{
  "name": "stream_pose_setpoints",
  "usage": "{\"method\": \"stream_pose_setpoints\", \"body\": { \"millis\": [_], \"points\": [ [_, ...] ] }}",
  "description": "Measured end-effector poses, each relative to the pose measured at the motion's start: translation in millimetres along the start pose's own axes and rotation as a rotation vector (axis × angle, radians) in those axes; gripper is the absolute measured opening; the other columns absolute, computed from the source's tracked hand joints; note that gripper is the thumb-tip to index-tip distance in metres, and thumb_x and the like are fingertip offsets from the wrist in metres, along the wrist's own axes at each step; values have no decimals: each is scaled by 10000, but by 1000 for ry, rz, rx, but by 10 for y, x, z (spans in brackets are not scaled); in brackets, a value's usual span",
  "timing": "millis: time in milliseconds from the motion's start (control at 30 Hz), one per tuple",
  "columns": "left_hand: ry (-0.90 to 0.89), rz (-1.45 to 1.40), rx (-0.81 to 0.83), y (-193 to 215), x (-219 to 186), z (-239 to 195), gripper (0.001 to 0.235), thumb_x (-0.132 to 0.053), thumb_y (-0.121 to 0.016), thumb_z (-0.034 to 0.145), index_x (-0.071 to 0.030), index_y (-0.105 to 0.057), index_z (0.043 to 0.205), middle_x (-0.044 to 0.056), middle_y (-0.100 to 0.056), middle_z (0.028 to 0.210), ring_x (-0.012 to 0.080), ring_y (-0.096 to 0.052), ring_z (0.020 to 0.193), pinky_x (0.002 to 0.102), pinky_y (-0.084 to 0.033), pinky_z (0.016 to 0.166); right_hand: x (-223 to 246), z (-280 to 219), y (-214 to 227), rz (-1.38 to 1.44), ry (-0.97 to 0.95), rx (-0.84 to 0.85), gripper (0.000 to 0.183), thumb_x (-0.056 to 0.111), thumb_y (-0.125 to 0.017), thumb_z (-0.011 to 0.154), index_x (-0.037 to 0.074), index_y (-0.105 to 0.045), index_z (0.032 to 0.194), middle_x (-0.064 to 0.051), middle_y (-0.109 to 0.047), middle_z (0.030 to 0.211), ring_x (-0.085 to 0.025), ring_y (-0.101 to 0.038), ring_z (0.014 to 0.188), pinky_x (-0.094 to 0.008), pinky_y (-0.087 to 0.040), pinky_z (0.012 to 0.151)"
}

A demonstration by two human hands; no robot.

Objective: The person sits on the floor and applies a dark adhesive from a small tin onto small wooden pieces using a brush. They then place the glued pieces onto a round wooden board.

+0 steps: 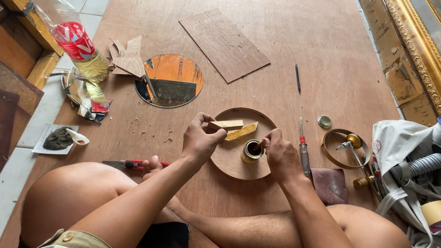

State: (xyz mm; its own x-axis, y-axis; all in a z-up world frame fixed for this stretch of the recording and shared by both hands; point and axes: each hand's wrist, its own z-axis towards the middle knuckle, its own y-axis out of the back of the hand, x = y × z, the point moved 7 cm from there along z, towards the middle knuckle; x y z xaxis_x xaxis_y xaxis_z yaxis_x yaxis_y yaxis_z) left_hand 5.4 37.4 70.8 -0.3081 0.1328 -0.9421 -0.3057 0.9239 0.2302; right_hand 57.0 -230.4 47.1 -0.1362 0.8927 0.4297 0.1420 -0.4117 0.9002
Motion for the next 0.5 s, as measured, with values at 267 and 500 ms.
{"method": "stream_pose_setpoints", "body": {
  "millis": [267, 500],
  "points": [
    [-1, 16, 1, -33, 52, 36, 392, -322, -828, 738, -264, -748, 1118, 21, -822, 772, 161, -797, 848, 313, -592, 847, 119, -98, 91, -9, 6, -35, 249, 476, -477, 1183, 265, -605, 1215, -171, -820, 1055, -466, -810, 1069, -612, -637, 977],
    [4, 4, 9, -13, 17, -3, 384, -313, -821, 741, -266, -743, 1114, 3, -818, 747, 143, -787, 822, 289, -583, 844, 79, -63, 198, 69, -1, -93, 224, 423, -555, 1165, 234, -667, 1205, -189, -835, 1098, -464, -804, 1103, -610, -630, 971]
  ]
}}
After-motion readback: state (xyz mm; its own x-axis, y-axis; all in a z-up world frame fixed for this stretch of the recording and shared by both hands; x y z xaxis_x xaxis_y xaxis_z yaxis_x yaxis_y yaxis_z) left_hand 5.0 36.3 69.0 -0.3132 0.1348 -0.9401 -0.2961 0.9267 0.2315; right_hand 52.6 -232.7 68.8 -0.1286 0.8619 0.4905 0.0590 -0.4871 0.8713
